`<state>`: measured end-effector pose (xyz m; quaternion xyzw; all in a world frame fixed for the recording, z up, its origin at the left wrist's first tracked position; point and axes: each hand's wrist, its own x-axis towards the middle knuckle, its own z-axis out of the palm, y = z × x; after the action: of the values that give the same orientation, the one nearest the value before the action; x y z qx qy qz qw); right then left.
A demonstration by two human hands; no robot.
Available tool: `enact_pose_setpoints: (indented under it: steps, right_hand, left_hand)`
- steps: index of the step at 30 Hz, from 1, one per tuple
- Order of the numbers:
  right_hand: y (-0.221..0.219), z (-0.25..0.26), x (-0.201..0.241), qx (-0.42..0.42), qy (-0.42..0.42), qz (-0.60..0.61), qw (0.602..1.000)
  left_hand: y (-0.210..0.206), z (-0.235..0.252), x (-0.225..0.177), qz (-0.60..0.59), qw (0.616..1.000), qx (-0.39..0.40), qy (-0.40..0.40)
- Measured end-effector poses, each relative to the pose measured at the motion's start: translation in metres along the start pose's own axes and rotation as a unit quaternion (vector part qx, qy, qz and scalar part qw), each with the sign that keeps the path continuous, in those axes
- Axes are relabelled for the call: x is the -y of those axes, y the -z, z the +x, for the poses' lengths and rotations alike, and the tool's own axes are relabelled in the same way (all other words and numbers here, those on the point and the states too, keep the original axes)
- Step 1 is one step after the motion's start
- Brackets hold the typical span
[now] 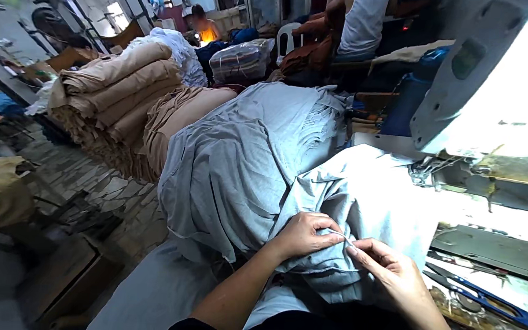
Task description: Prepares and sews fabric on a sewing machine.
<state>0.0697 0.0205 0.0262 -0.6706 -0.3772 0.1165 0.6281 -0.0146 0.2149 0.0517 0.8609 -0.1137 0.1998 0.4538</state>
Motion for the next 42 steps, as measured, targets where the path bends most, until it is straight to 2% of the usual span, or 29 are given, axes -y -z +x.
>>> enact_pose_setpoints:
  steps: [16,42]
  right_hand:
    - [-0.0020,-0.0030,-0.0047,-0.021,0.038,0.001,0.999]
    - [-0.0008,-0.0042,-0.0044,-0.019,0.023,-0.006,1.000]
  left_hand:
    - [-0.0008,-0.0017,-0.0025,0.016,1.000,0.001,0.014]
    - [-0.0003,-0.0012,0.0000,0.020,1.000,0.000,0.012]
